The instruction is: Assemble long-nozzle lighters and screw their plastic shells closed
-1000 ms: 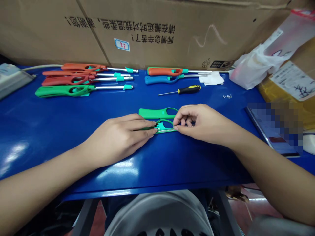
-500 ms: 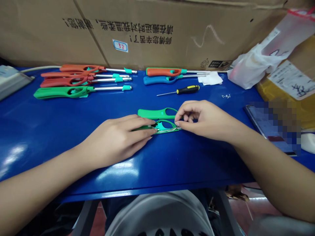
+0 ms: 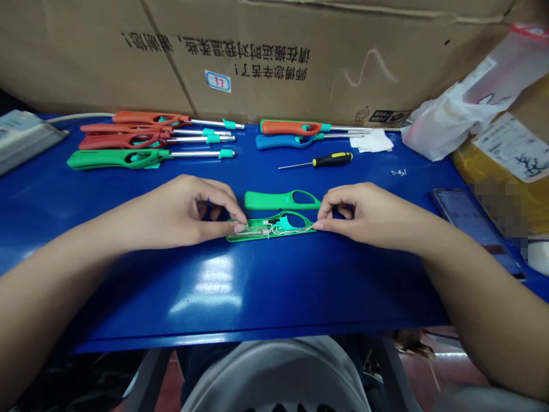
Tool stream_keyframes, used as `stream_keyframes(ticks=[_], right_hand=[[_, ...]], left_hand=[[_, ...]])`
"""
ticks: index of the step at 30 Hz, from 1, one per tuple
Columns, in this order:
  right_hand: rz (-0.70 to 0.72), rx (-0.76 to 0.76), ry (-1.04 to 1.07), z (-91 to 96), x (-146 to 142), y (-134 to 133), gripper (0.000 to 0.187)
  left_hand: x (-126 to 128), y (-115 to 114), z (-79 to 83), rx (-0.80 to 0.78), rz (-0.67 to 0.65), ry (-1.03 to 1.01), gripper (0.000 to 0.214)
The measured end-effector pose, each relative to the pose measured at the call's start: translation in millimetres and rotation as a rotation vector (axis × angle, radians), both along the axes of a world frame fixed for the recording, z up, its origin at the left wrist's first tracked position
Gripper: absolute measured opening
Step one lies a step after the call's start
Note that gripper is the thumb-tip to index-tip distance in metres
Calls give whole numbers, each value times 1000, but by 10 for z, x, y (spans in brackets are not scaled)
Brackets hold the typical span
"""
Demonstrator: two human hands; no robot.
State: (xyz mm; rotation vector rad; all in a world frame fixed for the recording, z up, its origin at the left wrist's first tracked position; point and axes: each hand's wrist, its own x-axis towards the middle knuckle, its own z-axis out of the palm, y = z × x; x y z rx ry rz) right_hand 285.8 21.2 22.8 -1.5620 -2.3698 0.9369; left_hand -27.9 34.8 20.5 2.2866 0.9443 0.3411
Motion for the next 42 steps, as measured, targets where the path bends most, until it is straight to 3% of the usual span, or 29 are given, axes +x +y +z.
stream_keyframes(ticks=[6,12,19,24,30,42], right_hand=[[-51,-28,45,-70,12,-1,21],[-75,-65,30,-78,1,8,18],[-55,-72,18,-39,10,3,20],[-16,-53,6,-30,32,-1,22],[-28,-53,-15,-20,22,1,21],[-62,-106,-18,-10,21,-4,20]], left_hand=[[-26,37,-58,-27,-55,-39,32],[-39,44,-88,-16,-63,-53,36],[-62,106,-70,-98,-39,30,21],[-122,150,-16,-205,-69,51,24],[-136,142,-9,-165,-99,52,37],[-115,84,-19,-113,-67,34,22]])
